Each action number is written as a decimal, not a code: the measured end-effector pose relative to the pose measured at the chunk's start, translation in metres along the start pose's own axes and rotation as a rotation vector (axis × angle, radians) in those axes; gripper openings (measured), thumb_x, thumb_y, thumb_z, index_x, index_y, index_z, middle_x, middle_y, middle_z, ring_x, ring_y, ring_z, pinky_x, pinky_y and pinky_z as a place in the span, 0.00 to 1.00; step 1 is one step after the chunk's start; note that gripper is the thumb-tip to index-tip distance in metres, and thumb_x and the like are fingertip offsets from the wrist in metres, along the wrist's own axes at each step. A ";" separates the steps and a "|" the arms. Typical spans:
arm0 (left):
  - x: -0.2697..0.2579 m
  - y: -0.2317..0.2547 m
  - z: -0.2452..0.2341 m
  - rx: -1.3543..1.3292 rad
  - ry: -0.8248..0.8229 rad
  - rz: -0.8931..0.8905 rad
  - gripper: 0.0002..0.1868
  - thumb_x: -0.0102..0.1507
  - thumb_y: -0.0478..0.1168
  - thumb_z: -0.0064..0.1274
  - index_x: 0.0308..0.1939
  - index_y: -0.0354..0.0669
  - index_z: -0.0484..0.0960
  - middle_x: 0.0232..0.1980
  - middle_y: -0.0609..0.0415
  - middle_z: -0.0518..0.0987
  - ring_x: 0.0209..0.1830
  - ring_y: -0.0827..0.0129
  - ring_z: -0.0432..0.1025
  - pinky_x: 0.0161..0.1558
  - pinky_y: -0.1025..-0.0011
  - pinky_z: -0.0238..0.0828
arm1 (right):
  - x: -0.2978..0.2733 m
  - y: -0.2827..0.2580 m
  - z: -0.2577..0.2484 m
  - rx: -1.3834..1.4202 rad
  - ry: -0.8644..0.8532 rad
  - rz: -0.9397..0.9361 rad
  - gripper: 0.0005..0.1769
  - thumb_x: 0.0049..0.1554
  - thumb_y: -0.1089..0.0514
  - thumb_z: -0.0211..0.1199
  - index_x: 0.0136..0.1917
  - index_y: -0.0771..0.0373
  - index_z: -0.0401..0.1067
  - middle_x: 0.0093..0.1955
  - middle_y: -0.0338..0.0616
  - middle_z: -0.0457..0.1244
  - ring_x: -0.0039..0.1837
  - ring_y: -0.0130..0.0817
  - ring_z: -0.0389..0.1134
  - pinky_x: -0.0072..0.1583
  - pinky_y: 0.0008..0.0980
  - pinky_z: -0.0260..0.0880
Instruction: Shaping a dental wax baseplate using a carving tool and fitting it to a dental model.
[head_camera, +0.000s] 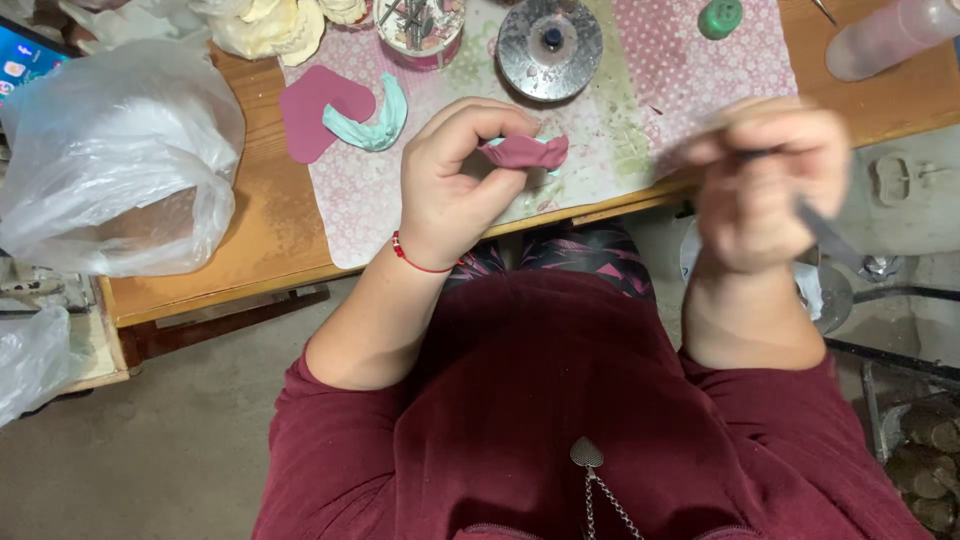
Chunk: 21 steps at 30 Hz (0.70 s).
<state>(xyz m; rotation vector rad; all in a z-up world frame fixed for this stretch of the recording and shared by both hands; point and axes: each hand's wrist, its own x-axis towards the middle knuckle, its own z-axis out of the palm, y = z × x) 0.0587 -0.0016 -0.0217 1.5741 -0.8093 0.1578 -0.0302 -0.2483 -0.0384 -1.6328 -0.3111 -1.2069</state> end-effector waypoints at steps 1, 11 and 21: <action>0.001 0.001 0.000 -0.012 -0.009 0.021 0.17 0.55 0.23 0.53 0.46 0.41 0.81 0.47 0.50 0.82 0.48 0.61 0.78 0.55 0.67 0.75 | -0.002 -0.008 0.009 0.176 -0.110 0.127 0.12 0.69 0.53 0.57 0.52 0.64 0.68 0.45 0.55 0.63 0.45 0.45 0.67 0.51 0.39 0.69; 0.002 0.010 -0.005 0.015 -0.036 0.032 0.13 0.57 0.24 0.53 0.43 0.40 0.82 0.44 0.51 0.81 0.45 0.62 0.77 0.52 0.68 0.74 | 0.011 -0.035 0.043 0.087 -0.465 0.019 0.06 0.61 0.62 0.66 0.49 0.68 0.75 0.54 0.60 0.66 0.56 0.52 0.72 0.62 0.44 0.77; 0.000 0.005 -0.007 -0.001 -0.069 0.020 0.15 0.56 0.25 0.52 0.44 0.42 0.82 0.44 0.53 0.83 0.44 0.63 0.77 0.51 0.68 0.74 | 0.004 -0.021 0.047 0.191 -0.457 -0.074 0.12 0.59 0.69 0.70 0.48 0.63 0.66 0.48 0.59 0.69 0.52 0.57 0.76 0.55 0.49 0.82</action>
